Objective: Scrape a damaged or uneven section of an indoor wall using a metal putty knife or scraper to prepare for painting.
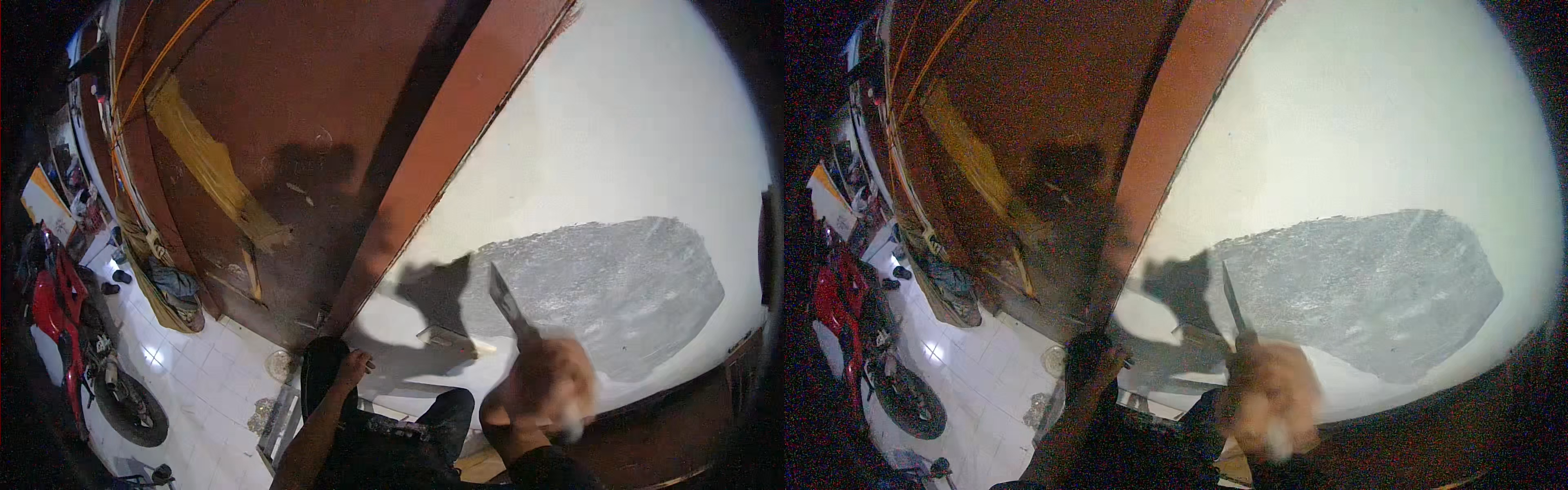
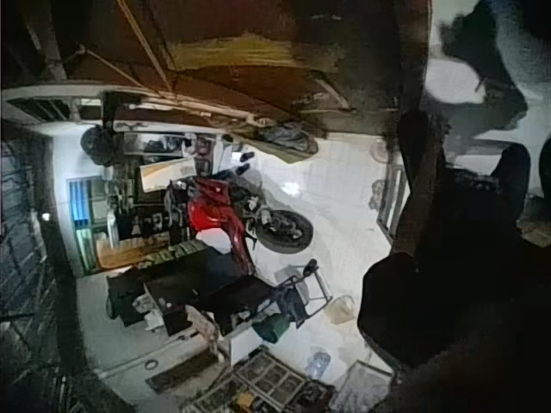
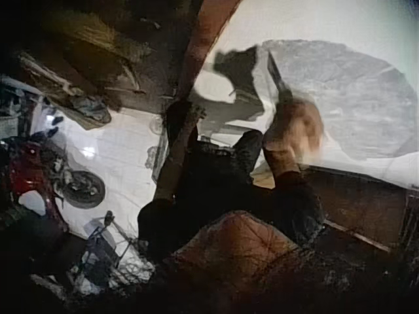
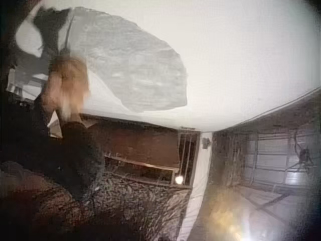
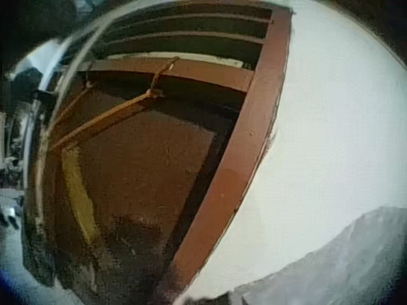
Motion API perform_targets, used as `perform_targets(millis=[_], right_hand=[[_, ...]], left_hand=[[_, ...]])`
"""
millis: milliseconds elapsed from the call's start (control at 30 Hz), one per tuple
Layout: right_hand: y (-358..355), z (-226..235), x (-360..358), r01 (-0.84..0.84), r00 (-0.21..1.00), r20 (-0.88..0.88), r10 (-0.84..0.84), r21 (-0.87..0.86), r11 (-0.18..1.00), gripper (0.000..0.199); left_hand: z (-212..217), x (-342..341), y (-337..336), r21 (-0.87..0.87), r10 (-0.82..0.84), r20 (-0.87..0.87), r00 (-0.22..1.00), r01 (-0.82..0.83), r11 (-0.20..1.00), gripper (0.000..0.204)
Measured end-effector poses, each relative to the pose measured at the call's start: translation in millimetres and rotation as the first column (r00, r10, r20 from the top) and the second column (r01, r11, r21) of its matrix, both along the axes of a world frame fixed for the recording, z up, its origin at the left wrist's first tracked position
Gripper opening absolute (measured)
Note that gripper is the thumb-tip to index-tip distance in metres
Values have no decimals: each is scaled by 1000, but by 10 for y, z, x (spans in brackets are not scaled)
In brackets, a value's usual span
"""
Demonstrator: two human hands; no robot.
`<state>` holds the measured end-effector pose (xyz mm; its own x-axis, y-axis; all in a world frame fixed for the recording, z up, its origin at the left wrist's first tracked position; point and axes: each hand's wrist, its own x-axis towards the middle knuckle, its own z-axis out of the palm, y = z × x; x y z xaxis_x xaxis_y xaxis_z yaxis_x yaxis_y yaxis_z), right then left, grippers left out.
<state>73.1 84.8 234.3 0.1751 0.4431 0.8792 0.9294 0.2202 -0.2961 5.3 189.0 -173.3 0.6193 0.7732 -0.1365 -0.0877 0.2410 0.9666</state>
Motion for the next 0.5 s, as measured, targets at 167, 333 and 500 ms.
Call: perform_targets(millis=[167,333,500], right_hand=[[94,-416,442,83,990,-87,-108,-254,964,27],[-296,86,-78,181,968,-165,-189,-59,982,22],[58,45,-99,-307,945,-91,314,86,948,14]], left_hand=[[1116,-228,-41,151,22,-105,994,-6,989,33],[615,5,33,118,-11,-47,999,16,993,33],[-348,121,8,-53,7,75,997,-3,999,33]])
